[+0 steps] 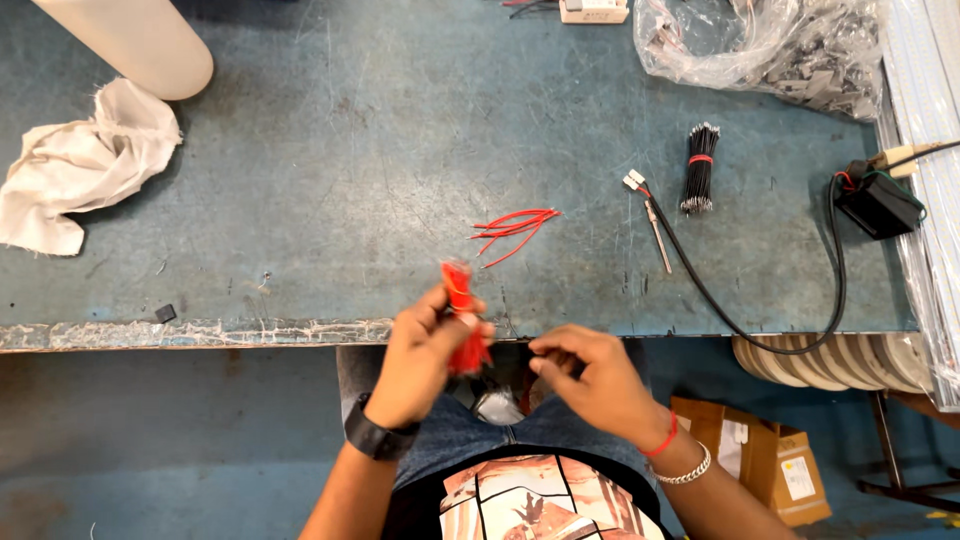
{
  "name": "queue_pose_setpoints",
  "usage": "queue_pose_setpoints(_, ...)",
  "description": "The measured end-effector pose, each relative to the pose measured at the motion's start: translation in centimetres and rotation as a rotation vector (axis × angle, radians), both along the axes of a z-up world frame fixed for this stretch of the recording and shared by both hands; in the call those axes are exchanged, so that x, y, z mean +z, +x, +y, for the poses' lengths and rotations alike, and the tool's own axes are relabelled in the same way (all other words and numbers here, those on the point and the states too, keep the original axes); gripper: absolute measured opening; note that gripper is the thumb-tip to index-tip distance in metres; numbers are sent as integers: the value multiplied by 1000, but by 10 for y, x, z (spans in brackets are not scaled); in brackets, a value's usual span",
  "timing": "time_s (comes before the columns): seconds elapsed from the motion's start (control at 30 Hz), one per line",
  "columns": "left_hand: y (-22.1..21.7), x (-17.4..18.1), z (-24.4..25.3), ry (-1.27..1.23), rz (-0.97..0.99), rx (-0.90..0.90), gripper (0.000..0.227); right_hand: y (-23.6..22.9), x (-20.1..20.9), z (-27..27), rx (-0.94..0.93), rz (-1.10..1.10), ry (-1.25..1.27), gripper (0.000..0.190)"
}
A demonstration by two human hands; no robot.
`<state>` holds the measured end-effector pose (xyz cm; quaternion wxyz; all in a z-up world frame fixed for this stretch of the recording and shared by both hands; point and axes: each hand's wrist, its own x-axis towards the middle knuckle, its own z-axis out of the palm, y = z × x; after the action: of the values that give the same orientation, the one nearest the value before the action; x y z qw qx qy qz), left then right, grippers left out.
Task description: The person assembles electrical components for LED drivers, connecting wires to terminal blocks, organizing wire bundles with elastic bands, and placing finished components on a workbench.
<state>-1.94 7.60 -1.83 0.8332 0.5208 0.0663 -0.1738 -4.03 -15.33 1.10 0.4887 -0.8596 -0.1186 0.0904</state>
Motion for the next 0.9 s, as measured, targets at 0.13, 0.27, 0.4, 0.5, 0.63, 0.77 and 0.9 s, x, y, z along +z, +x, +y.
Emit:
queue_pose_setpoints(0.13, -15, 8, -26, 15, -64, -116, 38, -1, 12, 1, -58, -269, 177, 15)
queue_pose_setpoints(0.27, -26, 35, -39, 431, -244, -126, 45, 6, 21, 3, -34, -434, 71, 13)
queue_pose_setpoints(0.4, -28, 47, -54, 852, -477, 1, 50, 10, 21, 9, -56, -427, 15, 10)
queue_pose_setpoints(0.5, -27, 41, -58, 835, -476, -15, 45, 8, 15, 11, -139, -348, 59, 5)
queue_pose_setpoints(0.63, -28, 31, -67, 822, -600, -12, 42, 15, -4, 0, -240, -568, -18, 8)
queue_pose_setpoints(0.77, -27, 36, -57, 701, -433, -200, 37, 51, -18, -36, -453, -620, -61, 7)
queue_pose_setpoints(0.9, -22, 41, -43, 500, -280, -269, 42, 68, -24, -54, -604, -555, 11, 8)
